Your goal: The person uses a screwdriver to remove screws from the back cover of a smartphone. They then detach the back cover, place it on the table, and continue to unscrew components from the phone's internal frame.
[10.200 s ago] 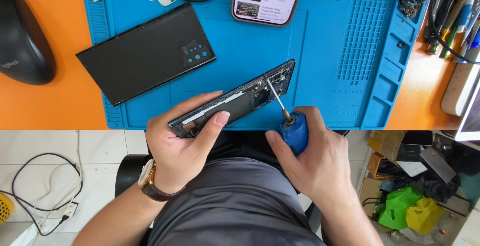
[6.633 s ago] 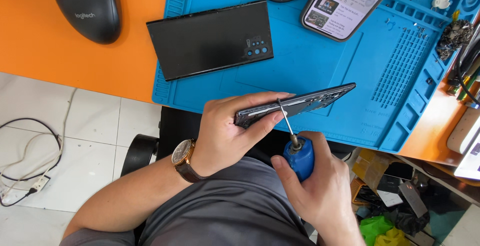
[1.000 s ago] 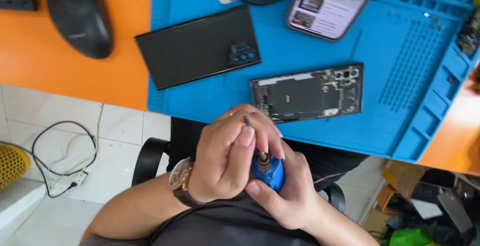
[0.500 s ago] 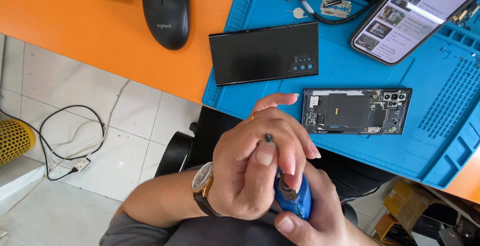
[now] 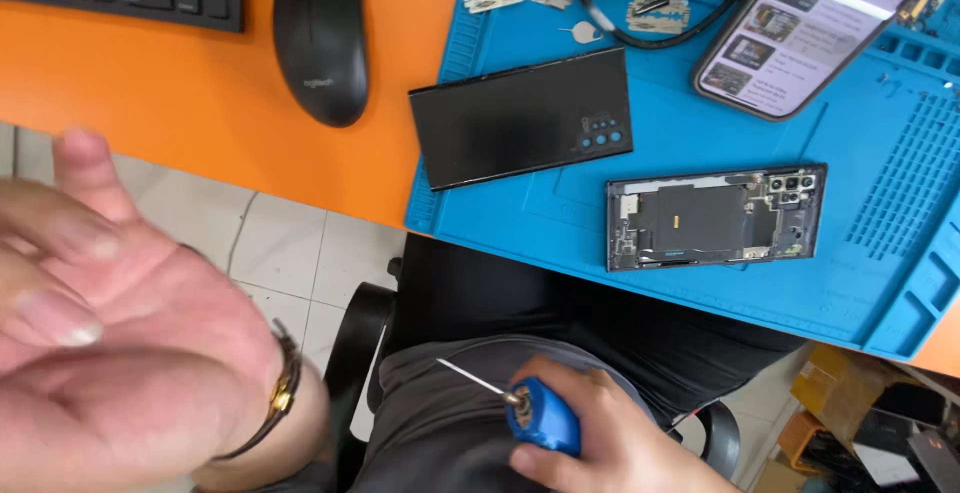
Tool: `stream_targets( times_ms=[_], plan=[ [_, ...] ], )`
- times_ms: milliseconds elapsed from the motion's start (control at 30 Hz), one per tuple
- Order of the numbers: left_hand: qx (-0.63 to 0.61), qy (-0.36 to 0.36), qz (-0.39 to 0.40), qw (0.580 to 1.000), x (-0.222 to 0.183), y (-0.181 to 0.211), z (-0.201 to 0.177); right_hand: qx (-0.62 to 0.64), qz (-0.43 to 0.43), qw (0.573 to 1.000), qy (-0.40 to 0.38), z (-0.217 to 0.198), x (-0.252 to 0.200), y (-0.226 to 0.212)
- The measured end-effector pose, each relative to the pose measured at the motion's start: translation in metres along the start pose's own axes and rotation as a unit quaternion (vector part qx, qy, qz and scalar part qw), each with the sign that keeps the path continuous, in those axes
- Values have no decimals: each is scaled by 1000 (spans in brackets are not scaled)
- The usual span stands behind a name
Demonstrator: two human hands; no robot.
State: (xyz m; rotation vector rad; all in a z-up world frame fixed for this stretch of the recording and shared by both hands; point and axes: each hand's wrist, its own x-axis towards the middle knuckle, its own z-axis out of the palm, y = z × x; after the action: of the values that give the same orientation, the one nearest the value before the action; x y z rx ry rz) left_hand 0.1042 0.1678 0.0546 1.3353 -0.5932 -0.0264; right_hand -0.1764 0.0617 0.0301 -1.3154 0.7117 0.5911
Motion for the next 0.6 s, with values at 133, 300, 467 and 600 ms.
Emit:
stream_targets(
  times_ms=[133, 300, 467, 600],
  plan=[
    [53, -240, -61, 967, -42, 9, 3, 12, -110, 983, 146, -30, -40, 52],
    [-40, -509, -171, 843, -99, -12, 59, -106, 263, 852, 440, -65, -78, 39],
    [11, -688, -14, 726, -135, -38, 81, -145, 321, 805, 477, -69, -83, 45],
    [54, -692, 179, 697, -116, -30, 105, -130, 306, 813, 478, -65, -82, 48]
  ],
)
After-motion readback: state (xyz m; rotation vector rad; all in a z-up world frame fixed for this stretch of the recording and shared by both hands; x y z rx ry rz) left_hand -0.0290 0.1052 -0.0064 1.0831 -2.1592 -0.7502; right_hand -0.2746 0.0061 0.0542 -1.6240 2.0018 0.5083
